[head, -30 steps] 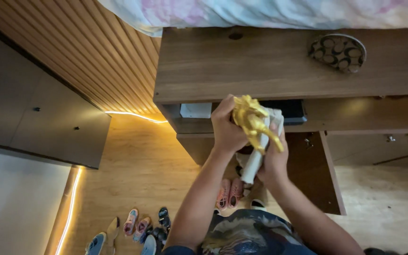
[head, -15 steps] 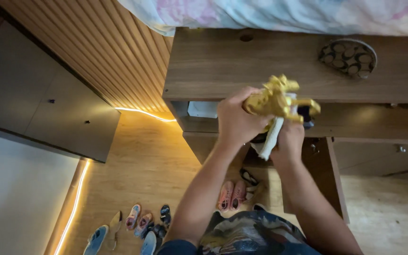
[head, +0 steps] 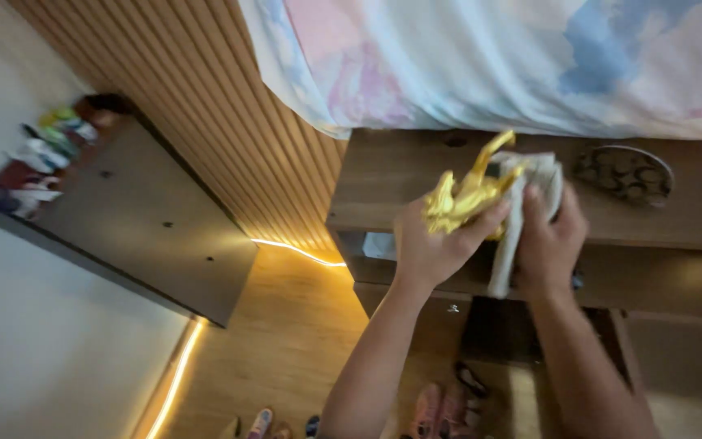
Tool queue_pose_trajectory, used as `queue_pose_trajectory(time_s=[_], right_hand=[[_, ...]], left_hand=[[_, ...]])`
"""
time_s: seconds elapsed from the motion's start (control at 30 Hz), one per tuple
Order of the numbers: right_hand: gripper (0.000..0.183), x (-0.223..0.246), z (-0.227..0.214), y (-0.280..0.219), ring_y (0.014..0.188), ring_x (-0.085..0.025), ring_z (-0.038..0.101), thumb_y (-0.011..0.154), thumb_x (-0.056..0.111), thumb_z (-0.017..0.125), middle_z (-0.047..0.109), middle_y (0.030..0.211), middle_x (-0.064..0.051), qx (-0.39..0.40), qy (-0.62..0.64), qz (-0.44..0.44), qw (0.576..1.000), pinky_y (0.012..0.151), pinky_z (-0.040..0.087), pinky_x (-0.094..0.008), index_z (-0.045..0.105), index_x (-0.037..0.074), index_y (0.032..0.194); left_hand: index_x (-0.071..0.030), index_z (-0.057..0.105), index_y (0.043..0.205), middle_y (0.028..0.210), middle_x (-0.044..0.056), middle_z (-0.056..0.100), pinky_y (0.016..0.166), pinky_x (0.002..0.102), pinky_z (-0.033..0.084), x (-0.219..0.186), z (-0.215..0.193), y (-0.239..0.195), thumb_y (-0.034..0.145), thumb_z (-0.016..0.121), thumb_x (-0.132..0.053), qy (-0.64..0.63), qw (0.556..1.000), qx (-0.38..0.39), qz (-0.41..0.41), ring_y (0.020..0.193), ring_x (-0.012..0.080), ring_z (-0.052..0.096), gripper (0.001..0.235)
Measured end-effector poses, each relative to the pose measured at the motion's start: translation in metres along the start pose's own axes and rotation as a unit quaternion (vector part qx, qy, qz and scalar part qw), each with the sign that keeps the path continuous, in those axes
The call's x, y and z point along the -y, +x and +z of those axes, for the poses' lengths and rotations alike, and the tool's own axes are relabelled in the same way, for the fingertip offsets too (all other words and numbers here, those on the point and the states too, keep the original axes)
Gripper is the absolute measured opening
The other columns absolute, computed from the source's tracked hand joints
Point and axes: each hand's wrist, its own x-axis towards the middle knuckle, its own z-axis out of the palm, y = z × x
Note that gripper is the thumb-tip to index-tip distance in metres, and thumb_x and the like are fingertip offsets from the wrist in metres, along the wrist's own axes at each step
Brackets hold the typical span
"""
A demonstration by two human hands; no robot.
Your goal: Cleaning and dusting various items on a dresser using a cloth.
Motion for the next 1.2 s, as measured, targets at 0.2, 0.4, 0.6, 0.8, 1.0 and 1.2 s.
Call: queue_pose_trajectory(time_s=[0.2, 0.4, 0.6, 0.8, 1.0, 1.2], right_hand=[[0.028, 0.010, 0.022, 0.042, 0.099, -0.010, 0.061, 0.117, 0.022, 0.057, 0.069, 0.112, -0.001, -0.002, 0.088, -0.042, 0.995, 0.086, 0.052, -0.027, 0.065, -0.001, 0.131], [0.030, 0.033, 0.048, 0.036, 0.132, -0.017, 0.052, 0.126, 0.015, 0.049, 0.048, 0.148, -0.012, -0.078, 0.044, -0.246, 0.965, 0.116, 0.043, -0.031, 0.043, 0.003, 0.153], [0.042, 0.065, 0.048, 0.066, 0.142, -0.020, 0.040, 0.120, 0.016, 0.046, 0.040, 0.153, -0.016, -0.025, 0.098, -0.329, 0.939, 0.122, 0.034, -0.035, 0.025, 0.005, 0.154], [0.023, 0.106, 0.017, 0.119, 0.114, -0.019, 0.058, 0.129, 0.017, 0.043, 0.060, 0.131, -0.014, -0.023, -0.017, -0.270, 0.962, 0.099, 0.049, -0.033, 0.046, 0.002, 0.146], [0.027, 0.101, 0.039, 0.105, 0.128, -0.026, 0.058, 0.128, 0.015, 0.047, 0.056, 0.139, -0.017, -0.117, -0.088, -0.423, 0.894, 0.108, 0.047, -0.038, 0.044, 0.002, 0.151], [0.030, 0.123, 0.036, 0.109, 0.128, -0.029, 0.058, 0.122, 0.019, 0.051, 0.054, 0.143, -0.017, -0.111, 0.010, -0.378, 0.919, 0.110, 0.045, -0.039, 0.047, -0.002, 0.143]], left_hand=[[-0.006, 0.074, 0.098, 0.090, 0.002, 0.075, 0.090, 0.033, 0.059, -0.009, 0.019, 0.033, 0.087, 0.084, -0.031, 0.112, 0.982, -0.037, 0.150, 0.088, 0.0130, 0.073, 0.030], [0.003, 0.065, 0.129, 0.107, 0.007, 0.071, 0.085, 0.028, 0.057, 0.001, 0.048, 0.059, 0.098, 0.075, -0.030, -0.107, 0.986, -0.083, 0.095, 0.097, 0.0113, 0.068, 0.047], [0.003, 0.059, 0.144, 0.122, 0.003, 0.068, 0.096, 0.025, 0.054, -0.033, 0.062, 0.090, 0.110, 0.064, -0.026, -0.241, 0.961, -0.062, 0.117, 0.109, 0.0097, 0.064, 0.045], [0.003, 0.065, 0.135, 0.111, 0.006, 0.071, 0.085, 0.026, 0.056, -0.042, 0.076, 0.097, 0.116, 0.059, -0.027, -0.242, 0.962, -0.051, 0.111, 0.092, 0.0098, 0.067, 0.037], [-0.002, 0.071, 0.130, 0.106, 0.010, 0.076, 0.062, 0.030, 0.045, -0.078, 0.070, 0.110, 0.114, 0.050, -0.027, -0.115, 0.987, -0.081, 0.076, 0.076, 0.0160, 0.060, 0.036], [0.007, 0.066, 0.126, 0.121, 0.010, 0.073, 0.084, 0.027, 0.056, -0.061, 0.077, 0.112, 0.114, 0.054, -0.021, -0.306, 0.943, -0.087, 0.103, 0.097, 0.0134, 0.068, 0.033]])
